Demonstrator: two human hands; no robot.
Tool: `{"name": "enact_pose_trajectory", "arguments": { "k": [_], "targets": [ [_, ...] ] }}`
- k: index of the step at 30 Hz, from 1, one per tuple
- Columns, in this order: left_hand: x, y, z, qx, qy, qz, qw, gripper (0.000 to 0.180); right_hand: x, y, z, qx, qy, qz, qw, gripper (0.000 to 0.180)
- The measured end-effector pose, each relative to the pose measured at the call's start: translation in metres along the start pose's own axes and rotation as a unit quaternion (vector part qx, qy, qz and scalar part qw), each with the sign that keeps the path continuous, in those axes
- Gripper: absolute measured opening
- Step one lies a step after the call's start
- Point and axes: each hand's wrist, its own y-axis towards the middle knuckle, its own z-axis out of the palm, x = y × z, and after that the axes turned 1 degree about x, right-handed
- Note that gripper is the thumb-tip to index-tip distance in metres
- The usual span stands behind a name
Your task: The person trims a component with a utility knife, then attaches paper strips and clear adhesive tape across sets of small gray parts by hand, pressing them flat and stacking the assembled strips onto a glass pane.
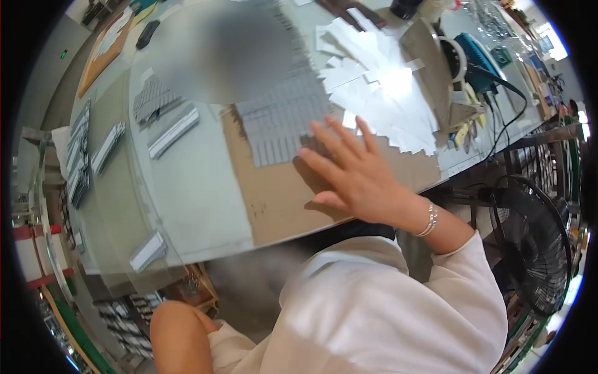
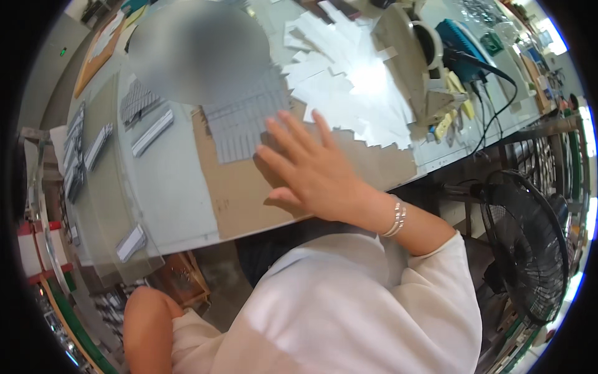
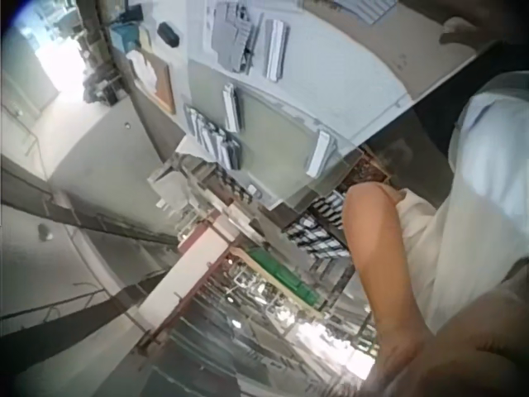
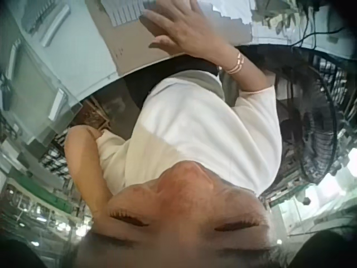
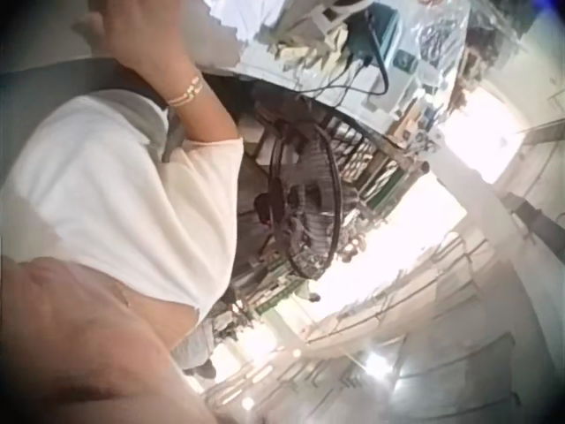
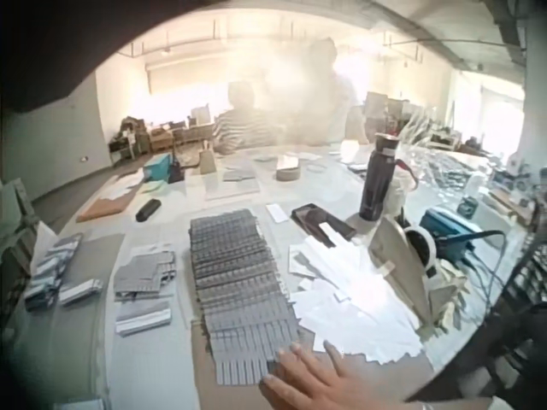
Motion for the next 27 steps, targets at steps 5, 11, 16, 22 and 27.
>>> {"name": "enact_pose_trajectory", "arguments": {
  "k": [5, 11, 16, 22, 27],
  "targets": [
    [-0.001, -0.024, 0.016, -0.042, 0.01, 0.013, 0.999, 0.04, 0.014, -0.014, 0.014, 0.037, 0.01, -0.012, 0.999, 0.071],
    [-0.014, -0.017, 0.016, -0.004, 0.025, 0.044, 0.999, 0.04, -0.057, -0.044, -0.013, -0.195, -0.084, 0.179, 0.96, 0.028],
    [-0.035, 0.004, 0.07, -0.115, -0.178, -0.102, 0.972, 0.043, -0.082, -0.072, -0.03, -0.153, -0.128, 0.251, 0.947, 0.005],
    [-0.044, -0.096, 0.117, 0.454, -0.148, -0.324, 0.817, 0.034, -0.096, -0.072, -0.021, -0.168, -0.077, 0.253, 0.949, 0.01],
    [-0.049, -0.132, 0.131, 0.576, -0.118, -0.247, 0.771, 0.054, -0.099, -0.087, -0.02, -0.296, 0.146, 0.29, 0.898, 0.008]
  ]
}}
